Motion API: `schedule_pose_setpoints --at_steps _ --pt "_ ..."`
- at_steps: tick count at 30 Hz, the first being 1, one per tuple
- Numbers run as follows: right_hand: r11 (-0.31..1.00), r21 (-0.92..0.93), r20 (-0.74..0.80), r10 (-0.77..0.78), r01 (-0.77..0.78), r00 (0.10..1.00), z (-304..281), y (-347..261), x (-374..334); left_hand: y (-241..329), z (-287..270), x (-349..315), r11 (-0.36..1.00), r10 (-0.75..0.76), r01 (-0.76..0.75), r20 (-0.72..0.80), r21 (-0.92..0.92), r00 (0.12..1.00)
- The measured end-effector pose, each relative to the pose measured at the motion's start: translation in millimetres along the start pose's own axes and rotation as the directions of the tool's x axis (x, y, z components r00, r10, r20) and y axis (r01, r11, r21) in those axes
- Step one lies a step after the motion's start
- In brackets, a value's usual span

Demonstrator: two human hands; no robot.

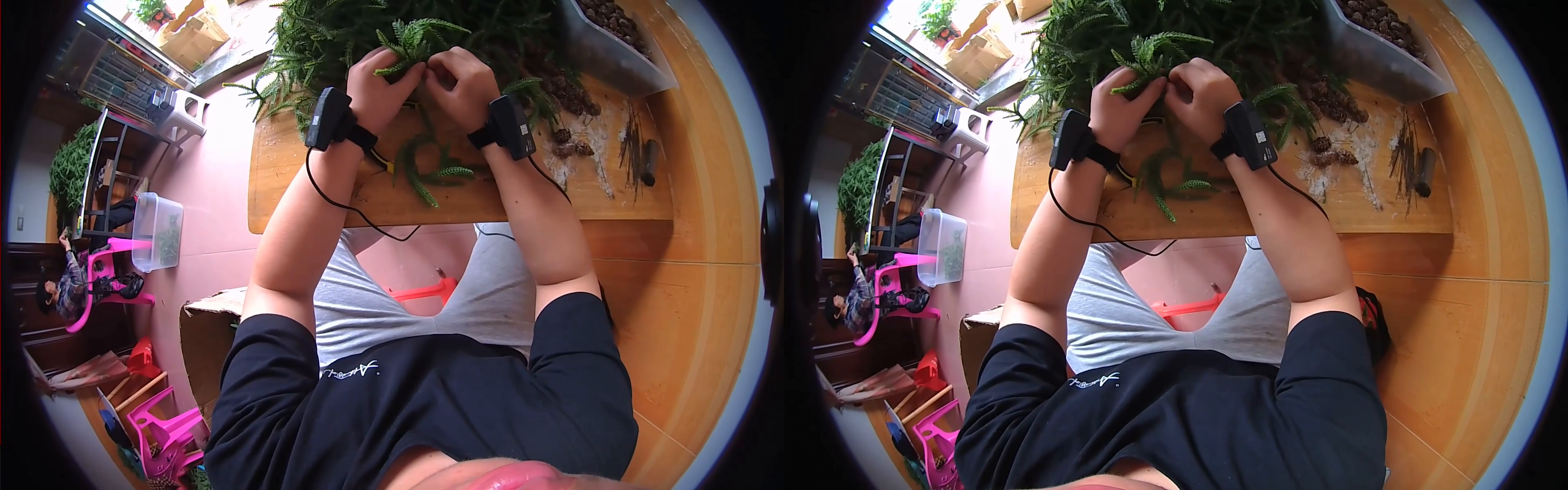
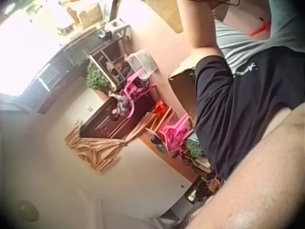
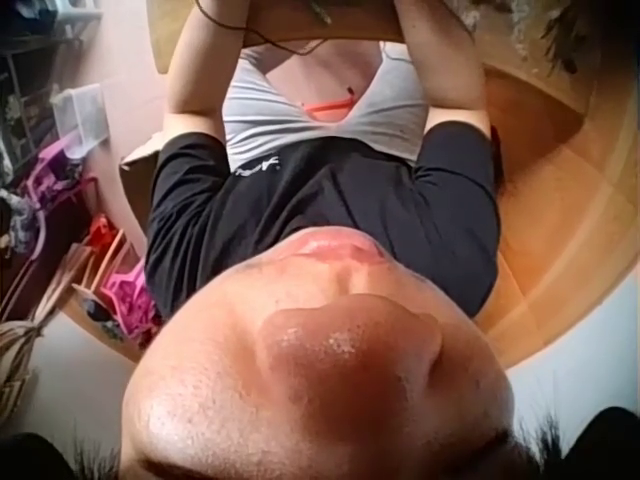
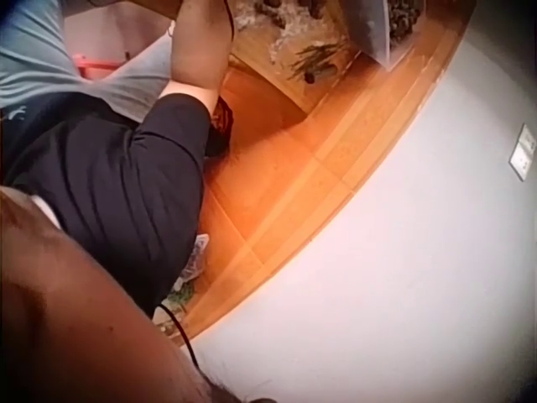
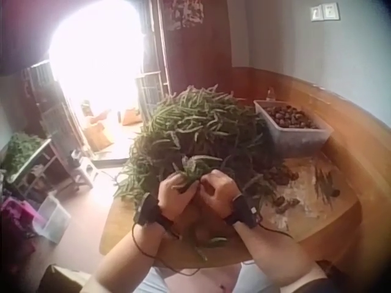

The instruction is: The person picks up a pinecone and attaches it to a branch of greenery by hand, then picks up another branch and inspects it.

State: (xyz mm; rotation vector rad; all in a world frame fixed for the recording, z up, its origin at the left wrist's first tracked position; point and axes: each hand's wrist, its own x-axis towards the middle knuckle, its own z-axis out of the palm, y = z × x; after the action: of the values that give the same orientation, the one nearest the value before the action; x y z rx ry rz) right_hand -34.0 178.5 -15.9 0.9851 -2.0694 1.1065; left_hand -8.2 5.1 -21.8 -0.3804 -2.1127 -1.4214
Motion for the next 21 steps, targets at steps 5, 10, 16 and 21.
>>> schedule_pose_setpoints --at_steps 5,10,16,21 --pt "1.000 -0.028 0.005 -0.011 0.011 1.000 0 0 0 17 -2 3 0.934 0.291 -0.277 -0.030 0.224 0.956" --pt "0.996 0.053 -0.002 0.068 -0.068 0.998 0 -5 1 23 -6 3 0.957 0.221 -0.206 -0.055 0.203 0.974" --pt "0.964 0.168 0.016 0.204 -0.204 0.979 0 -5 2 3 -6 2 0.998 0.044 -0.042 -0.039 0.042 0.998" --pt "0.953 0.217 -0.011 0.219 -0.212 0.976 1 -5 0 0 -4 0 0.981 -0.156 0.158 0.026 -0.115 0.987"
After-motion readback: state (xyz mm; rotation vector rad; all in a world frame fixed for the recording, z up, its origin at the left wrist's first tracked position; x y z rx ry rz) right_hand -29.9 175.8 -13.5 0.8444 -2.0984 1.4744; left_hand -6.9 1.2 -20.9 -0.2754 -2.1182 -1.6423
